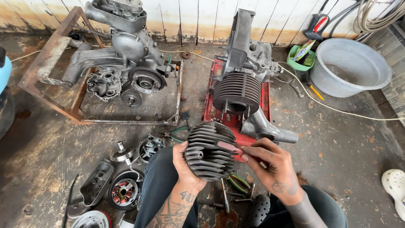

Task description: Cleaning a motorcycle engine cylinder head using brushes

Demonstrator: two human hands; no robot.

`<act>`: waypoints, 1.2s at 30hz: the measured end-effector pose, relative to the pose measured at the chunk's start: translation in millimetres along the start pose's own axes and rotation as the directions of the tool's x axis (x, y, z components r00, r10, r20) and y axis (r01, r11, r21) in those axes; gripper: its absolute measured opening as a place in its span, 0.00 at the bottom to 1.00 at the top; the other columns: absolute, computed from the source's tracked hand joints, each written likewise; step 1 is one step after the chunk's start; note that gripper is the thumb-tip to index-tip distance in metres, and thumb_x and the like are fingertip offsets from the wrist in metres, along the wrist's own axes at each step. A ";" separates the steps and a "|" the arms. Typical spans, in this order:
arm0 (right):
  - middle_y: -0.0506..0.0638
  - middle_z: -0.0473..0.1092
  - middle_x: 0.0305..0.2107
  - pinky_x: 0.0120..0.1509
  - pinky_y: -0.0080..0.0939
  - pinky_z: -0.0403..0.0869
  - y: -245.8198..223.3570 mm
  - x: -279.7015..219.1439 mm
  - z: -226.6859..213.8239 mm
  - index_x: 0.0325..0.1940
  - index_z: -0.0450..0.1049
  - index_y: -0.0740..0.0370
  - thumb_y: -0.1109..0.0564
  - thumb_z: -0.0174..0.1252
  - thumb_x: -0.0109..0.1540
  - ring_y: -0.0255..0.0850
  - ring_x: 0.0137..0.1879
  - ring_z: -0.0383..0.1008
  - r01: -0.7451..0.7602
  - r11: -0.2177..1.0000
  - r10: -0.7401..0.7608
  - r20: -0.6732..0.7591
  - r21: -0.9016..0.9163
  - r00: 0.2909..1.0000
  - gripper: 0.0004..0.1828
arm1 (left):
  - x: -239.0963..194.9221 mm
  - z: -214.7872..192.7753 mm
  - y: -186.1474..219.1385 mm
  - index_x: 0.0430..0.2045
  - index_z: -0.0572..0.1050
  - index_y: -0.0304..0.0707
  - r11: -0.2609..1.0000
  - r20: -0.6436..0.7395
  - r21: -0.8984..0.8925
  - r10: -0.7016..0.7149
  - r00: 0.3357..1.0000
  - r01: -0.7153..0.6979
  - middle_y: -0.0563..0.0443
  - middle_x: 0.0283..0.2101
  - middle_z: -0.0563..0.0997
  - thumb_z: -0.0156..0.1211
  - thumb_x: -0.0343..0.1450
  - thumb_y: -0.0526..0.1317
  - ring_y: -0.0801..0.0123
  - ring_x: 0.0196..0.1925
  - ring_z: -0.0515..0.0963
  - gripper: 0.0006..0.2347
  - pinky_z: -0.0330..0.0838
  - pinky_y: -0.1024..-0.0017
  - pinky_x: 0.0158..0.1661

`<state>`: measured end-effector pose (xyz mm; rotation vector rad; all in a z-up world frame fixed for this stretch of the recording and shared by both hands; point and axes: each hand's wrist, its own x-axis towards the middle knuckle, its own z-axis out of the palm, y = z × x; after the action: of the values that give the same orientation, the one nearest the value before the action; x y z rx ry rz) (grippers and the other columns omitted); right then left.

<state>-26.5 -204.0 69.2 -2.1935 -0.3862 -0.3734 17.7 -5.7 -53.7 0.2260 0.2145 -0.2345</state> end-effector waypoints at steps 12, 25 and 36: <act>0.47 0.77 0.37 0.32 0.30 0.74 1.1 2.7 0.0 0.43 0.83 0.60 0.61 0.68 0.51 0.33 0.30 0.74 0.269 0.946 -0.262 0.060 -0.182 0.963 0.15 | 1.3 10.0 13.0 0.41 0.76 0.32 0.996 -0.089 0.004 0.088 0.992 -0.088 0.45 0.42 0.81 0.50 0.70 0.51 0.62 0.41 0.77 0.19 0.68 0.64 0.48; 0.48 0.75 0.37 0.41 0.36 0.76 -18.7 13.7 25.7 0.41 0.82 0.61 0.60 0.70 0.53 0.40 0.38 0.77 0.383 0.909 -0.376 0.072 -0.166 0.924 0.12 | 11.8 10.4 24.5 0.32 0.73 0.39 0.991 -0.087 -0.045 0.120 0.989 -0.124 0.53 0.34 0.78 0.49 0.72 0.51 0.69 0.34 0.75 0.14 0.68 0.71 0.41; 0.49 0.76 0.38 0.43 0.36 0.75 6.4 14.1 16.1 0.41 0.83 0.61 0.60 0.70 0.52 0.39 0.38 0.76 0.266 0.927 -0.267 0.033 -0.262 0.963 0.13 | 11.0 4.4 34.4 0.32 0.71 0.41 0.971 0.059 -0.232 0.073 0.996 -0.057 0.57 0.32 0.75 0.51 0.72 0.51 0.74 0.32 0.72 0.13 0.69 0.74 0.42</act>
<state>-9.1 -192.9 60.8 -2.4043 -0.6710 -0.6072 37.7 23.5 -45.3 -0.0050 0.1656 -0.1502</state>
